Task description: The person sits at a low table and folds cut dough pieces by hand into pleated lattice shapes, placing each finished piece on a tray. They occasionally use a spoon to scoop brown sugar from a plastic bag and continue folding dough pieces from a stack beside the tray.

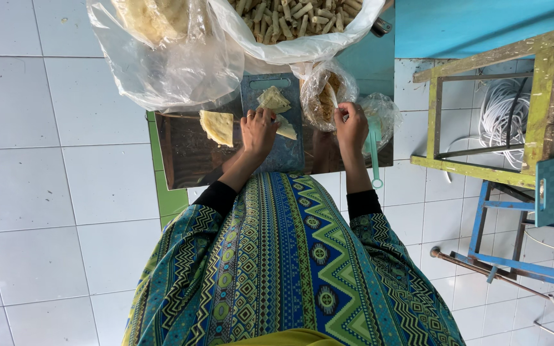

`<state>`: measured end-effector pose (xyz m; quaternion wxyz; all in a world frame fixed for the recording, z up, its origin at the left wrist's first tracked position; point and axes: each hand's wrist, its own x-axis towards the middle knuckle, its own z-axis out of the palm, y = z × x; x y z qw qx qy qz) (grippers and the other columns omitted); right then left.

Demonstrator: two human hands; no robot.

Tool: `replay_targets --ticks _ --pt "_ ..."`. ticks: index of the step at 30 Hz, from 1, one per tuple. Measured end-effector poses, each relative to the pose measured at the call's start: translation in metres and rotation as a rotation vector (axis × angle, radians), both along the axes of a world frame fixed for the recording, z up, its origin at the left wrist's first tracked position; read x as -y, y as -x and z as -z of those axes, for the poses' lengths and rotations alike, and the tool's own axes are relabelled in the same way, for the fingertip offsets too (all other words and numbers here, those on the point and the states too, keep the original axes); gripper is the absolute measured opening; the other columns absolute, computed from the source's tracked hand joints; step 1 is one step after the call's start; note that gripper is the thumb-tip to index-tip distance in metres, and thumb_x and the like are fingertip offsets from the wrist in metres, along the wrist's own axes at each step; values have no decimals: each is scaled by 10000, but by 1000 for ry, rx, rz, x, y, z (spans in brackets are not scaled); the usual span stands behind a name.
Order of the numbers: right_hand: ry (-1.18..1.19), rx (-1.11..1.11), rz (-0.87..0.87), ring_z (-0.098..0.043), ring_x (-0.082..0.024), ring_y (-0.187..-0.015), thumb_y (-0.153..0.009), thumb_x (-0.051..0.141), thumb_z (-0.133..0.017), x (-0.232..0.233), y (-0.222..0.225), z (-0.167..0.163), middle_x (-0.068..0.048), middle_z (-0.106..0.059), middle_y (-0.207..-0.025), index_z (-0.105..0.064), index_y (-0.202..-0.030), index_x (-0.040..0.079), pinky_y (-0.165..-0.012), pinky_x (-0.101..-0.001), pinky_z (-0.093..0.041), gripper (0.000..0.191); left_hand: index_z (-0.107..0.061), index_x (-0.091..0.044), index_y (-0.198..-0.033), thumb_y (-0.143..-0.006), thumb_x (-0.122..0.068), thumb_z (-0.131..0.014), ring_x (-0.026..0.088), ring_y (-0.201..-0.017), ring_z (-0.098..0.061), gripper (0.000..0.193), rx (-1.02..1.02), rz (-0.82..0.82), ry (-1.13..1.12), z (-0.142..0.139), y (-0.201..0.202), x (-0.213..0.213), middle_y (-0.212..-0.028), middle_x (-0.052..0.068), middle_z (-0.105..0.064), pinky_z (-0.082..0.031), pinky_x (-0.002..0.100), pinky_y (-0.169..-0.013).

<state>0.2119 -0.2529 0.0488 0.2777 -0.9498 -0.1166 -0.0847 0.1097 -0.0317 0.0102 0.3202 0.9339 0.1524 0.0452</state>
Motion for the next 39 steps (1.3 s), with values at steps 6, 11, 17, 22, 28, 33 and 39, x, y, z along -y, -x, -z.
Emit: replay_targets --ticks 6,11,17,22,28,33,39 --pt "-118 -25 -15 -698 -211 -748 -890 131 -797 -1 6 -4 -71 -738 -876 -762 -996 76 -687 -354 -539 124 -654 -136 -949 -859 -256 -778 336 -1028 -618 194 107 9 36 5 1 2 -1035 99 -683 -452 471 -840" --pt "-420 -277 78 -636 -85 -715 -913 124 -801 6 2 7 -34 -746 -836 -783 -1023 29 -661 -249 -511 146 -637 -101 -1008 -929 -218 -738 297 -851 -728 174 43 68 412 3 -6 8 -975 85 -762 -553 427 -739" --pt "-743 -392 128 -594 -27 -720 -924 74 -795 16 -2 13 11 -716 -859 -769 -1038 -10 -633 -187 -453 144 -621 -50 -1070 -926 -124 -718 247 -837 -759 189 212 286 570 -13 -21 20 -1019 91 -750 -610 377 -724" --pt "-916 -565 281 -479 -2 -582 -920 98 -788 23 13 8 27 -676 -806 -760 -1046 24 -466 -184 -296 149 -725 -69 -1009 -951 -85 -719 252 -948 -716 60 261 479 352 -4 -13 2 -1030 87 -743 -582 399 -857" --pt "-871 -742 194 -534 -5 -588 -915 134 -789 25 47 10 19 -682 -816 -746 -1081 48 -445 -171 -347 191 -685 -99 -717 -823 -74 -719 280 -1158 -645 114 299 435 149 22 19 -35 -1093 36 -760 -481 448 -986" --pt "-780 -834 -1 -500 -22 -569 -936 128 -767 14 72 31 0 -668 -792 -755 -1100 42 -458 -168 -345 186 -611 -59 -676 -794 21 -673 291 -1218 -632 155 294 267 203 25 37 -44 -1184 54 -747 -488 423 -1012" --pt "-665 -756 -211 -631 -44 -754 -958 121 -762 -16 75 41 -27 -737 -889 -748 -1101 -5 -663 -183 -481 192 -671 -55 -1199 -828 140 -513 353 -1283 -597 448 308 110 299 16 43 -38 -1249 113 -701 -487 450 -1066"
